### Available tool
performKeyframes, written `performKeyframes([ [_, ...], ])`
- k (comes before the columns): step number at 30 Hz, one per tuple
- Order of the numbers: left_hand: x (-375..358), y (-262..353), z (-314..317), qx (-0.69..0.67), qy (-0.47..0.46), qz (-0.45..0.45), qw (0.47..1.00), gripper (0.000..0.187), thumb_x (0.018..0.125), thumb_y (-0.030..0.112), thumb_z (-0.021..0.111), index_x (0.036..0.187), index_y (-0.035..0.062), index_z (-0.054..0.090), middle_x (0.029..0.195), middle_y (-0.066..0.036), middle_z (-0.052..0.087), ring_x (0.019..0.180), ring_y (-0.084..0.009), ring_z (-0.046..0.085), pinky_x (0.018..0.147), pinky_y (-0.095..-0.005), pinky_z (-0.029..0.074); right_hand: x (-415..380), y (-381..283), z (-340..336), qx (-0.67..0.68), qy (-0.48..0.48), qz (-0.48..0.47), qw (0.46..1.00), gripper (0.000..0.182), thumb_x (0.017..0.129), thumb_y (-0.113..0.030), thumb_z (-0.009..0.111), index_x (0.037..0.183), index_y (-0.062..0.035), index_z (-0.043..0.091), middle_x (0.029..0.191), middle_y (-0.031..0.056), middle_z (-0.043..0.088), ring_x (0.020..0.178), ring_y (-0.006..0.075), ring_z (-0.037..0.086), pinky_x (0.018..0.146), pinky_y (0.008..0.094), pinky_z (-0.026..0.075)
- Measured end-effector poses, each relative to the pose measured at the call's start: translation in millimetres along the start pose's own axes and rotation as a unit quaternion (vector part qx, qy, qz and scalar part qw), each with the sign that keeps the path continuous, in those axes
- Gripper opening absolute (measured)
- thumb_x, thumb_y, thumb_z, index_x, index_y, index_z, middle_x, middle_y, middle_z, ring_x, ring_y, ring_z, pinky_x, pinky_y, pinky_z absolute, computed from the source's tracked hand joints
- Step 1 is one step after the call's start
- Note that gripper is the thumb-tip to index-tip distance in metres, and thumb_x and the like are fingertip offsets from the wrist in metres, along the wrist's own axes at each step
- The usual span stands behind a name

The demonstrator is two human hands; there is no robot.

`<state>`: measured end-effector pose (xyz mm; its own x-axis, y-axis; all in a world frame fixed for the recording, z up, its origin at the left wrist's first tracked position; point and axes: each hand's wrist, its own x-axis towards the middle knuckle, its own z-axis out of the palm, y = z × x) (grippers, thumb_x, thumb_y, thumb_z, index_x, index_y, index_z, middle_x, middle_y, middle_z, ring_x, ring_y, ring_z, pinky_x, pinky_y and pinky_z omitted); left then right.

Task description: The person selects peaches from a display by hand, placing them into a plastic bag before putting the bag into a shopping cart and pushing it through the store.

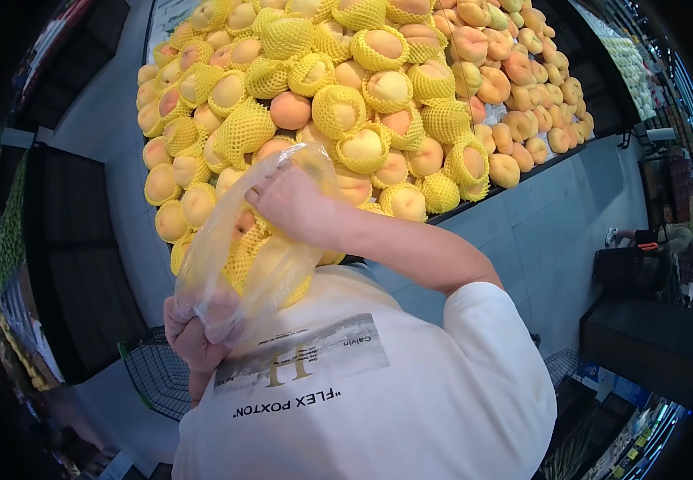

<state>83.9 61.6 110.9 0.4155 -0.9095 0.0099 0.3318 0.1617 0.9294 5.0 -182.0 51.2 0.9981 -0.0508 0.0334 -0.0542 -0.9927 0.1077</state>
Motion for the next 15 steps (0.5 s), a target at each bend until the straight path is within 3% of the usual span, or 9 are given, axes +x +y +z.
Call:
performKeyframes([
  [4, 4, 3, 8, -0.098, 0.016, -0.031, 0.995, 0.022, 0.076, 0.005, 0.079, 0.094, -0.0026, 0.069, 0.096, -0.006, 0.07, 0.082, -0.0142, 0.065, 0.073, -0.0277, 0.052, -2, -5, -8, 0.004, -0.027, 0.029, 0.999, 0.026, 0.089, -0.017, 0.064, 0.113, -0.007, 0.062, 0.107, 0.0086, 0.071, 0.1, 0.0225, 0.07, 0.085, 0.0367, 0.051],
  [6, 7, 5, 6, -0.026, 0.029, 0.018, 0.999, 0.018, 0.078, 0.004, 0.072, 0.095, -0.003, 0.069, 0.091, -0.007, 0.071, 0.079, -0.014, 0.066, 0.072, -0.0278, 0.053, -7, -5, -14, 0.044, 0.005, 0.037, 0.998, 0.03, 0.086, -0.014, 0.062, 0.115, -0.0059, 0.06, 0.104, 0.0105, 0.068, 0.101, 0.0261, 0.066, 0.082, 0.0381, 0.051],
  [8, 8, 5, 0, 0.143, 0.048, 0.106, 0.983, 0.016, 0.081, 0.0, 0.063, 0.096, -0.004, 0.069, 0.086, -0.009, 0.072, 0.076, -0.0138, 0.066, 0.07, -0.0277, 0.053, -13, -5, -22, 0.07, 0.064, 0.048, 0.994, 0.036, 0.083, -0.012, 0.063, 0.118, -0.0056, 0.059, 0.104, 0.0118, 0.065, 0.102, 0.0281, 0.064, 0.081, 0.0395, 0.051],
  [11, 10, 0, 5, 0.117, 0.125, 0.157, 0.973, 0.018, 0.084, -0.002, 0.05, 0.093, -0.0053, 0.065, 0.08, -0.01, 0.068, 0.07, -0.0131, 0.064, 0.064, -0.0265, 0.052, -24, -7, -44, 0.087, 0.179, 0.062, 0.978, 0.049, 0.079, -0.013, 0.069, 0.126, -0.0066, 0.057, 0.108, 0.0129, 0.062, 0.104, 0.0289, 0.062, 0.083, 0.0419, 0.051],
  [13, 6, -5, -4, 0.013, 0.108, 0.129, 0.986, 0.016, 0.084, -0.003, 0.047, 0.089, -0.0052, 0.062, 0.077, -0.009, 0.066, 0.066, -0.0128, 0.061, 0.061, -0.0258, 0.05, -37, -5, -67, 0.102, 0.233, 0.062, 0.965, 0.06, 0.075, -0.016, 0.076, 0.131, -0.0073, 0.056, 0.112, 0.014, 0.06, 0.104, 0.0296, 0.061, 0.086, 0.0437, 0.05],
  [14, 4, -6, -8, -0.04, 0.101, 0.113, 0.988, 0.016, 0.084, -0.003, 0.045, 0.088, -0.0051, 0.06, 0.076, -0.009, 0.064, 0.065, -0.0127, 0.06, 0.059, -0.0254, 0.049, -45, -6, -75, 0.173, 0.25, 0.072, 0.95, 0.066, 0.074, -0.018, 0.079, 0.134, -0.0066, 0.054, 0.116, 0.0136, 0.06, 0.106, 0.029, 0.061, 0.089, 0.0431, 0.05],
  [15, 5, -5, -11, -0.053, 0.076, 0.116, 0.989, 0.019, 0.084, -0.002, 0.046, 0.093, -0.0065, 0.062, 0.083, -0.01, 0.067, 0.072, -0.014, 0.063, 0.066, -0.0267, 0.051, -54, -5, -82, 0.241, 0.266, 0.082, 0.93, 0.072, 0.073, -0.02, 0.083, 0.136, -0.0059, 0.052, 0.121, 0.0133, 0.059, 0.108, 0.0284, 0.061, 0.093, 0.0424, 0.05],
])
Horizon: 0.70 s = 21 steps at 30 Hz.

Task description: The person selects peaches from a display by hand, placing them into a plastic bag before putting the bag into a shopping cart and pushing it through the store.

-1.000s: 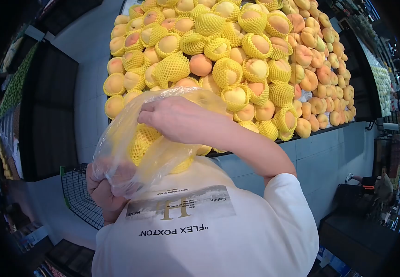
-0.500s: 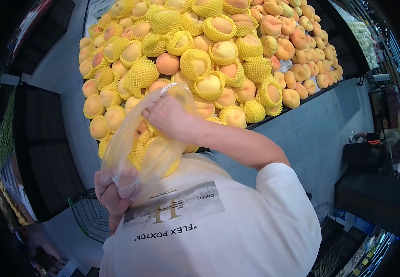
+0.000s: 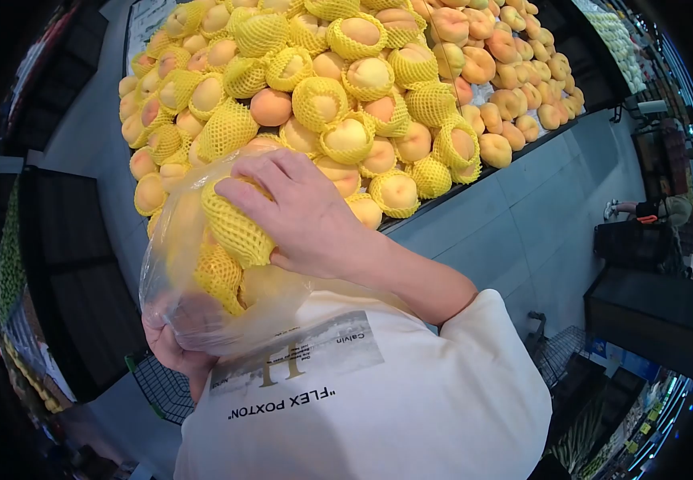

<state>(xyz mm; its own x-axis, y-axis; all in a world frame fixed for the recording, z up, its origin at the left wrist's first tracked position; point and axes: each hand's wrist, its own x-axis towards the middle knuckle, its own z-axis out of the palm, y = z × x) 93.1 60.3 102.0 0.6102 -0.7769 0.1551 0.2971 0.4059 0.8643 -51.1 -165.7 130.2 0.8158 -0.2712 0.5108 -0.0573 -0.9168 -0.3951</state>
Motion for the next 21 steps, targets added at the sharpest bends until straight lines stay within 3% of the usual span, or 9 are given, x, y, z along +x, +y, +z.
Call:
performKeyframes([
  [3, 5, 4, 1, -0.024, -0.043, 0.008, 0.999, 0.028, 0.086, 0.0, 0.049, 0.104, -0.0095, 0.067, 0.098, -0.014, 0.073, 0.086, -0.0171, 0.069, 0.079, -0.0294, 0.055, -26, 6, -24, 0.276, 0.047, 0.11, 0.954, 0.091, 0.062, -0.019, 0.092, 0.14, -0.0021, 0.047, 0.131, 0.0123, 0.058, 0.115, 0.026, 0.061, 0.101, 0.0414, 0.05],
  [4, 7, 6, 3, -0.014, -0.041, 0.015, 0.999, 0.028, 0.086, 0.0, 0.049, 0.105, -0.0098, 0.066, 0.099, -0.014, 0.073, 0.087, -0.0176, 0.069, 0.08, -0.0297, 0.055, -37, 11, -32, 0.375, 0.061, 0.152, 0.913, 0.097, 0.058, -0.018, 0.094, 0.141, -0.0006, 0.046, 0.133, 0.0119, 0.058, 0.117, 0.0251, 0.062, 0.103, 0.0412, 0.05],
  [6, 7, 5, 5, 0.007, -0.03, 0.029, 0.999, 0.029, 0.086, -0.001, 0.049, 0.108, -0.0102, 0.065, 0.101, -0.015, 0.073, 0.089, -0.0185, 0.069, 0.082, -0.0302, 0.055, -61, 28, -47, 0.576, 0.128, 0.271, 0.761, 0.109, 0.06, -0.028, 0.097, 0.148, 0.0002, 0.038, 0.143, 0.0113, 0.054, 0.129, 0.0209, 0.057, 0.108, 0.0375, 0.049],
  [7, 5, 5, 4, 0.018, -0.023, 0.037, 0.999, 0.03, 0.086, -0.002, 0.049, 0.109, -0.0103, 0.064, 0.102, -0.015, 0.073, 0.09, -0.0189, 0.069, 0.083, -0.0304, 0.055, -74, 38, -52, 0.589, 0.174, 0.305, 0.728, 0.11, 0.063, -0.027, 0.094, 0.15, 0.0003, 0.034, 0.142, 0.0116, 0.054, 0.13, 0.0203, 0.057, 0.111, 0.037, 0.047],
  [8, 4, 4, 3, 0.029, -0.015, 0.045, 0.998, 0.03, 0.085, -0.002, 0.049, 0.111, -0.0104, 0.064, 0.103, -0.016, 0.073, 0.09, -0.0193, 0.069, 0.084, -0.0306, 0.055, -87, 53, -55, 0.553, 0.203, 0.352, 0.727, 0.104, 0.064, -0.027, 0.092, 0.148, 0.0004, 0.038, 0.141, 0.0109, 0.054, 0.126, 0.0189, 0.059, 0.105, 0.0368, 0.051],
  [11, 2, 2, -4, -0.013, -0.033, 0.035, 0.999, 0.032, 0.086, -0.003, 0.048, 0.113, -0.0104, 0.062, 0.105, -0.016, 0.072, 0.093, -0.0201, 0.069, 0.085, -0.0311, 0.055, -119, 96, -53, 0.324, 0.206, 0.421, 0.822, 0.094, 0.065, -0.023, 0.089, 0.144, -0.0006, 0.044, 0.136, 0.0119, 0.057, 0.121, 0.0234, 0.06, 0.103, 0.0389, 0.051],
  [14, -6, 0, -14, 0.048, 0.012, 0.011, 0.999, 0.031, 0.086, -0.004, 0.048, 0.113, -0.0103, 0.062, 0.103, -0.015, 0.072, 0.091, -0.0193, 0.068, 0.084, -0.0307, 0.055, -146, 120, -32, -0.084, 0.1, 0.4, 0.907, 0.088, 0.063, -0.019, 0.086, 0.141, -0.0022, 0.048, 0.131, 0.0147, 0.058, 0.121, 0.0299, 0.058, 0.104, 0.0417, 0.048],
  [17, -8, 1, -17, 0.046, 0.014, -0.004, 0.999, 0.03, 0.087, -0.005, 0.047, 0.112, -0.0105, 0.062, 0.1, -0.015, 0.071, 0.088, -0.0182, 0.068, 0.081, -0.0295, 0.055, -155, 121, -13, -0.201, 0.045, 0.379, 0.902, 0.086, 0.065, -0.016, 0.085, 0.142, -0.0041, 0.049, 0.13, 0.0181, 0.056, 0.124, 0.036, 0.052, 0.108, 0.0448, 0.044],
  [21, 0, 8, -6, -0.022, -0.021, -0.028, 0.999, 0.029, 0.088, -0.005, 0.046, 0.111, -0.0107, 0.062, 0.098, -0.015, 0.071, 0.085, -0.017, 0.067, 0.077, -0.0276, 0.054, -156, 126, -2, -0.196, 0.048, 0.383, 0.901, 0.089, 0.068, -0.016, 0.086, 0.147, -0.0068, 0.046, 0.142, 0.0182, 0.05, 0.131, 0.0365, 0.048, 0.111, 0.0457, 0.042],
])
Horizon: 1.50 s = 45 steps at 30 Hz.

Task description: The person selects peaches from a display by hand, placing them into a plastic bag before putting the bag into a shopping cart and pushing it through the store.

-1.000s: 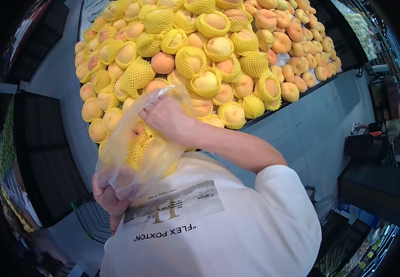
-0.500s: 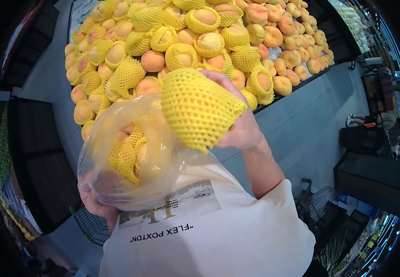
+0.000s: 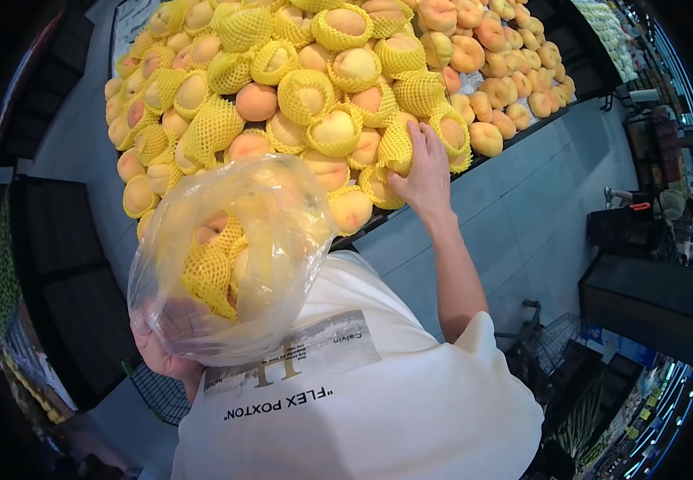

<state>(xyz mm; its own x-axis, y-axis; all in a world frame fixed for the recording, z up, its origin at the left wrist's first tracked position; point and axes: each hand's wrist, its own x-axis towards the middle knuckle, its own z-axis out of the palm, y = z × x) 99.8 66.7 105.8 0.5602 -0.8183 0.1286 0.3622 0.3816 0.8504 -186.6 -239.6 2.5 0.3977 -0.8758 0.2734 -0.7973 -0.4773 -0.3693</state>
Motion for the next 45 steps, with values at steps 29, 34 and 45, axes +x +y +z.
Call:
performKeyframes([
  [29, -8, 2, 13, 0.051, 0.045, 0.09, 0.994, 0.013, 0.088, -0.006, 0.043, 0.078, -0.0016, 0.049, 0.059, -0.007, 0.048, 0.044, -0.0118, 0.042, 0.04, -0.0286, 0.031, -1, -250, 13, 0.303, -0.269, -0.514, 0.756, 0.056, 0.075, -0.011, 0.076, 0.126, 0.0002, 0.056, 0.119, 0.0192, 0.064, 0.117, 0.0401, 0.059, 0.101, 0.0465, 0.049],
  [34, -7, 1, 12, 0.023, 0.021, 0.061, 0.998, 0.019, 0.088, -0.006, 0.044, 0.071, -0.0006, 0.048, 0.058, -0.007, 0.048, 0.044, -0.0113, 0.04, 0.04, -0.029, 0.029, -4, -258, 30, 0.281, -0.27, -0.552, 0.738, 0.045, 0.076, -0.005, 0.068, 0.12, -0.0013, 0.058, 0.112, 0.0192, 0.066, 0.111, 0.0397, 0.062, 0.099, 0.0453, 0.05],
  [45, -6, 12, 13, -0.093, 0.07, 0.091, 0.989, 0.014, 0.079, -0.007, 0.049, 0.072, -0.0049, 0.061, 0.073, -0.008, 0.066, 0.06, -0.0136, 0.06, 0.057, -0.0262, 0.048, 31, -193, -75, 0.532, -0.316, -0.254, 0.744, 0.082, 0.068, -0.012, 0.088, 0.139, -0.0016, 0.048, 0.132, 0.0134, 0.058, 0.124, 0.0263, 0.058, 0.101, 0.0388, 0.051],
])
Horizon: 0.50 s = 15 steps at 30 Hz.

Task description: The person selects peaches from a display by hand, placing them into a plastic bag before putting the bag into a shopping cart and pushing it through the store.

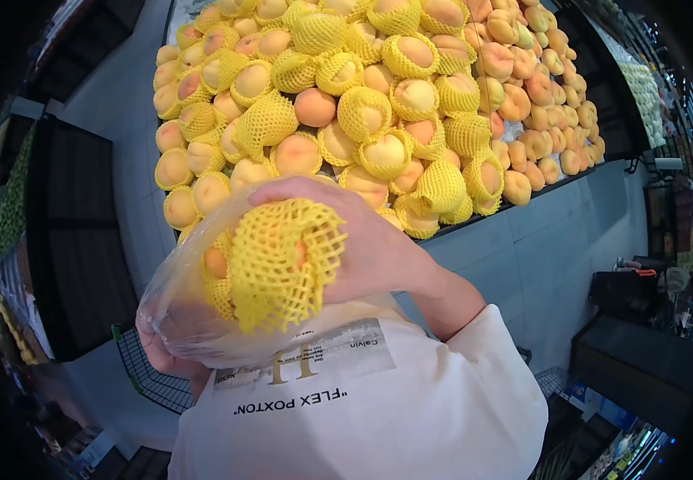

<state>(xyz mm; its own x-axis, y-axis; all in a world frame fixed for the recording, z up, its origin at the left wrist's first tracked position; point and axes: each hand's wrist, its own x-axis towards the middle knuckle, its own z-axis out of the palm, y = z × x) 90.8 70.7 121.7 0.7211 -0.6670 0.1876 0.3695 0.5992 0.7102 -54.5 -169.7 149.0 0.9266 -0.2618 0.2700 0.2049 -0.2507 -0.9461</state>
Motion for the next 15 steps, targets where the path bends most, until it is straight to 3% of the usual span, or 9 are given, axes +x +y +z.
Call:
performKeyframes([
  [1, 6, 0, 2, -0.004, -0.009, 0.017, 1.0, 0.013, 0.08, -0.007, 0.05, 0.072, -0.005, 0.061, 0.071, -0.008, 0.065, 0.058, -0.0134, 0.058, 0.055, -0.0269, 0.047, -15, 6, -12, 0.159, 0.041, 0.065, 0.984, 0.085, 0.069, -0.013, 0.09, 0.141, -0.002, 0.047, 0.135, 0.0108, 0.058, 0.125, 0.0217, 0.058, 0.102, 0.0366, 0.05],
  [3, 8, 0, -2, -0.01, -0.031, 0.021, 0.999, 0.013, 0.08, -0.007, 0.052, 0.07, -0.0043, 0.058, 0.068, -0.008, 0.063, 0.054, -0.0129, 0.055, 0.051, -0.028, 0.043, -34, 34, -41, 0.097, 0.152, 0.002, 0.984, 0.083, 0.072, -0.014, 0.09, 0.142, -0.0025, 0.047, 0.133, 0.0062, 0.059, 0.118, 0.0168, 0.059, 0.1, 0.0343, 0.05],
  [5, 6, 3, -16, -0.011, -0.059, -0.002, 0.998, 0.015, 0.081, -0.008, 0.053, 0.067, -0.0028, 0.055, 0.065, -0.009, 0.061, 0.049, -0.0125, 0.05, 0.047, -0.029, 0.038, -54, 41, -56, 0.202, 0.305, 0.137, 0.92, 0.079, 0.073, -0.014, 0.09, 0.14, -0.0024, 0.049, 0.131, 0.0053, 0.06, 0.112, 0.0178, 0.063, 0.098, 0.0344, 0.052],
  [7, 6, 6, -27, 0.332, -0.096, 0.159, 0.925, 0.021, 0.085, -0.007, 0.053, 0.065, -0.001, 0.053, 0.064, -0.009, 0.057, 0.048, -0.0126, 0.046, 0.045, -0.03, 0.034, -52, 65, -60, 0.107, 0.32, 0.163, 0.927, 0.076, 0.074, -0.014, 0.089, 0.138, -0.002, 0.05, 0.13, 0.0072, 0.062, 0.11, 0.0207, 0.065, 0.096, 0.0361, 0.054],
  [9, 8, 5, -27, 0.311, -0.123, 0.152, 0.93, 0.024, 0.088, -0.005, 0.054, 0.065, 0.0002, 0.052, 0.062, -0.009, 0.054, 0.047, -0.0135, 0.044, 0.044, -0.0309, 0.033, -46, 78, -53, -0.043, 0.295, 0.159, 0.941, 0.071, 0.075, -0.01, 0.085, 0.136, -0.0023, 0.05, 0.13, 0.0092, 0.062, 0.111, 0.0243, 0.066, 0.096, 0.0382, 0.054],
  [10, 14, 7, -13, 0.122, -0.13, 0.06, 0.982, 0.025, 0.089, -0.005, 0.055, 0.066, 0.0005, 0.052, 0.062, -0.009, 0.053, 0.048, -0.0143, 0.044, 0.044, -0.0313, 0.033, -39, 82, -43, -0.143, 0.26, 0.143, 0.944, 0.067, 0.076, -0.006, 0.082, 0.135, -0.0028, 0.051, 0.13, 0.0102, 0.062, 0.112, 0.0265, 0.065, 0.096, 0.0395, 0.053],
  [11, 17, 9, -6, -0.072, -0.129, -0.036, 0.988, 0.025, 0.09, -0.005, 0.055, 0.066, 0.0007, 0.053, 0.061, -0.009, 0.052, 0.048, -0.0152, 0.044, 0.045, -0.0318, 0.034, -34, 86, -35, -0.241, 0.221, 0.125, 0.937, 0.064, 0.076, -0.002, 0.08, 0.134, -0.0033, 0.051, 0.13, 0.0113, 0.061, 0.114, 0.0287, 0.064, 0.097, 0.0407, 0.053],
  [13, 15, 11, -16, 0.046, -0.146, 0.009, 0.988, 0.025, 0.091, -0.004, 0.056, 0.067, 0.0007, 0.053, 0.061, -0.009, 0.049, 0.05, -0.0161, 0.045, 0.045, -0.0325, 0.034, -26, 107, -27, -0.377, 0.174, 0.058, 0.908, 0.063, 0.074, 0.001, 0.074, 0.133, -0.0048, 0.052, 0.13, 0.0123, 0.059, 0.118, 0.0307, 0.06, 0.1, 0.0417, 0.049],
  [15, 13, 12, -22, 0.055, -0.172, 0.014, 0.984, 0.025, 0.091, -0.003, 0.056, 0.066, 0.0009, 0.052, 0.061, -0.009, 0.049, 0.05, -0.0167, 0.045, 0.045, -0.033, 0.033, -18, 130, -22, -0.473, 0.144, 0.015, 0.869, 0.063, 0.073, 0.003, 0.07, 0.133, -0.006, 0.052, 0.13, 0.0124, 0.058, 0.121, 0.0311, 0.056, 0.102, 0.0422, 0.045],
])
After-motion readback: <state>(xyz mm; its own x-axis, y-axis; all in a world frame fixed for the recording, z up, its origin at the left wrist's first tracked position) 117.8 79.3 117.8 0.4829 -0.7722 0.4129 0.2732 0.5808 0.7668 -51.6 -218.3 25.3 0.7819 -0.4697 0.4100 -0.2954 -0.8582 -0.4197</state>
